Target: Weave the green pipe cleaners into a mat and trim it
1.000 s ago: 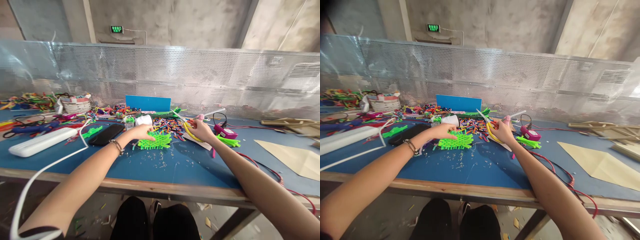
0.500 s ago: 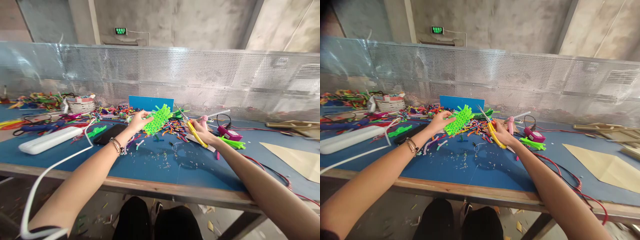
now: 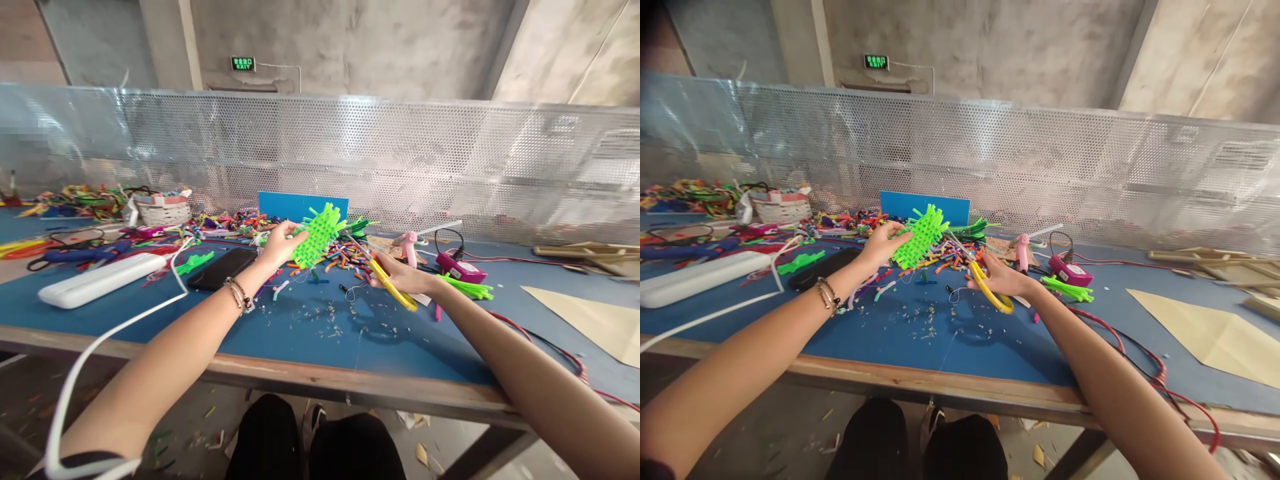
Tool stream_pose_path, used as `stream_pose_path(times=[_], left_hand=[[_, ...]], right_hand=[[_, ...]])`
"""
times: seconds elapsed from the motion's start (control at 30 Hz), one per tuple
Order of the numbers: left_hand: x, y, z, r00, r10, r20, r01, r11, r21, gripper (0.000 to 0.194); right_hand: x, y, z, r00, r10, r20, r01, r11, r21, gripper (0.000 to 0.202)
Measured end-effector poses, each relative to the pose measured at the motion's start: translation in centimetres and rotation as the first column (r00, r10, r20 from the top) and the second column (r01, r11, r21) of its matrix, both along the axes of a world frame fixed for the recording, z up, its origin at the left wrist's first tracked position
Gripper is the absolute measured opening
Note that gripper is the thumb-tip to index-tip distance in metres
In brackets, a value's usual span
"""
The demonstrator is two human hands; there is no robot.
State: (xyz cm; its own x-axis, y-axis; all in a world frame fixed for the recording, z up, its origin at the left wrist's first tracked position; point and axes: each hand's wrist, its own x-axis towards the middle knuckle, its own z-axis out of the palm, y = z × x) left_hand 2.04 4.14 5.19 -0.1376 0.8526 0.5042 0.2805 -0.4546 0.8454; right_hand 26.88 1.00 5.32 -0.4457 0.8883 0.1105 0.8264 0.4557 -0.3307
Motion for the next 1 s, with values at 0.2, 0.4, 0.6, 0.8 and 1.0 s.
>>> stream_pose_path(times=[0.2, 0.4, 0.6, 0.8, 1.0], left_hand=[[0.7, -0.4, -0.2, 0.996, -0.04, -0.084, 0.045, 0.997, 0.055, 0.016], [0.9, -0.3, -0.4, 0.991, -0.06, -0.116, 0.069, 0.995, 0.078, 0.016], [0.9, 0.1, -0.6, 0.988, -0.082, -0.131, 0.099, 0.987, 0.129, 0.017], [0.9, 0.2, -0.8, 0.985, -0.103, -0.136, 0.124, 0.981, 0.152, 0.017], [1.0, 0.3, -1.2, 0.983, -0.112, -0.147, 0.134, 0.981, 0.144, 0.016]], right_hand=[[-0.1, -0.2, 0.1, 0.997, 0.068, -0.035, -0.068, 0.998, 0.005, 0.041], [0.2, 0.1, 0.1, 0.982, 0.158, -0.101, -0.165, 0.985, -0.06, 0.047], [0.3, -0.3, 0.5, 0.985, 0.142, -0.1, -0.146, 0.989, -0.029, 0.051], [0.5, -0.1, 0.3, 0.968, 0.182, -0.175, -0.184, 0.983, 0.002, 0.055], [0.5, 0.1, 0.2, 0.95, 0.198, -0.239, -0.195, 0.98, 0.038, 0.05]])
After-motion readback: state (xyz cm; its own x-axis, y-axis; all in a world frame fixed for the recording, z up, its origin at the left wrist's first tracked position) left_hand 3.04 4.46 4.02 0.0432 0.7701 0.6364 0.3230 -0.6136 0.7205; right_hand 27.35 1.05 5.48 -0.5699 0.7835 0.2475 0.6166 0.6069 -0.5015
